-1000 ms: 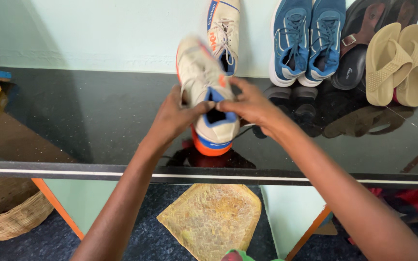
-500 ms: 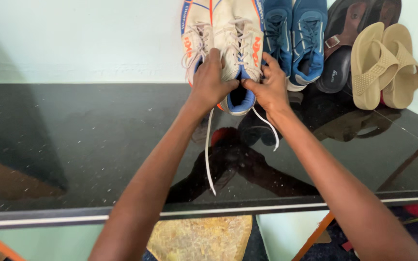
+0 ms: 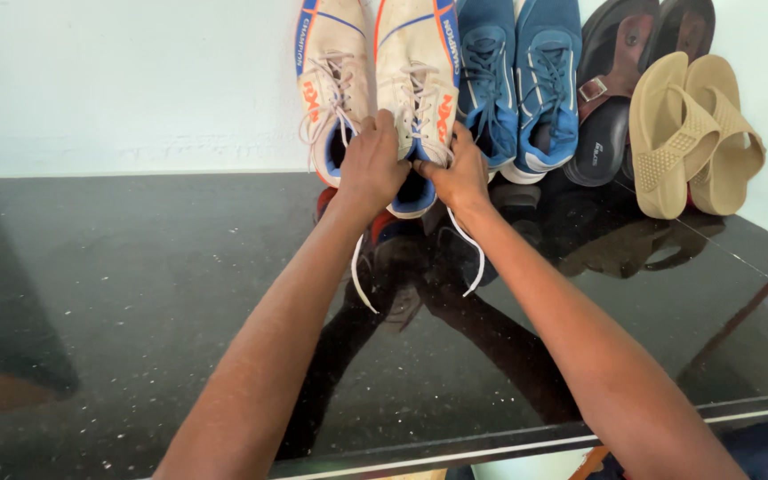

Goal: The person organizes shoes by picking them up from a pile on the floor, placing them on a black shelf, and tying the laces of a pair of white sneakers. The person also arranges black shoes and flip-flops on the shelf.

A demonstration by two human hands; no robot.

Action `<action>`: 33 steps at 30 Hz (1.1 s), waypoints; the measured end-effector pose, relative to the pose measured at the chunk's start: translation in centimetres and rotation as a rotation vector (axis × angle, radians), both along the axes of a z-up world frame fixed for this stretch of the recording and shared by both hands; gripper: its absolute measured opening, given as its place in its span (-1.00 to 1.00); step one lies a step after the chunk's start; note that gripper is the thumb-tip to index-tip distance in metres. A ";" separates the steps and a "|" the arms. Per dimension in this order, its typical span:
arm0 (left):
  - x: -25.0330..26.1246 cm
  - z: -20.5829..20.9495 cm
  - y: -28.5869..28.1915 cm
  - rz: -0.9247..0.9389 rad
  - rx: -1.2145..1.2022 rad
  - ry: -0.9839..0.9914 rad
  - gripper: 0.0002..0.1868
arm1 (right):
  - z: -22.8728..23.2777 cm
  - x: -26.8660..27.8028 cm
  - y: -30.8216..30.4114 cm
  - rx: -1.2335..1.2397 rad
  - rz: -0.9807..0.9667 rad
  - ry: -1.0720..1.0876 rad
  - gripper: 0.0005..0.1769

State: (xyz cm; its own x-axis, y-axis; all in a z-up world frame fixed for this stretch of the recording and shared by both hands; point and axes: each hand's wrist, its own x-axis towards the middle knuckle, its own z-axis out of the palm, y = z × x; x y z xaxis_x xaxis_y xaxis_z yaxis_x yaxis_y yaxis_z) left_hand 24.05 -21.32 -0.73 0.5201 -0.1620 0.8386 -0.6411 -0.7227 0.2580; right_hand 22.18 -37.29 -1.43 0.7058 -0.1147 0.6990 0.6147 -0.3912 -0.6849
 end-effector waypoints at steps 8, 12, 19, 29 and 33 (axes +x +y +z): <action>-2.7 -0.2 0.2 0.055 -0.050 0.019 -0.35 | 0.4 -1.1 0.0 -0.160 -0.130 0.005 0.00; -3.3 -0.9 -0.2 0.084 -0.028 0.029 -0.45 | -0.3 0.3 -1.0 -0.146 -0.028 -0.019 0.05; -2.4 -2.1 -0.3 0.033 -0.056 0.145 -0.41 | -0.9 0.9 -0.6 -0.407 -0.212 0.176 0.28; 2.1 -3.8 0.1 -0.054 -0.169 0.109 -0.46 | -0.3 1.0 -0.8 -0.040 -0.008 0.343 0.02; 3.5 -3.9 -0.2 -0.029 -0.170 0.059 -0.46 | 0.1 2.9 -0.6 -0.038 -0.111 0.413 -0.06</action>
State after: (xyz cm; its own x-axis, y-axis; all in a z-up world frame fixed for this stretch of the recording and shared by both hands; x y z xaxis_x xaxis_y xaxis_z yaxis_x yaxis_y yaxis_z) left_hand 27.50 -21.55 -4.59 0.5667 -0.0361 0.8231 -0.6414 -0.6464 0.4132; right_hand 25.04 -37.86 -1.32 0.9124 -0.1849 0.3651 0.2445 -0.4690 -0.8487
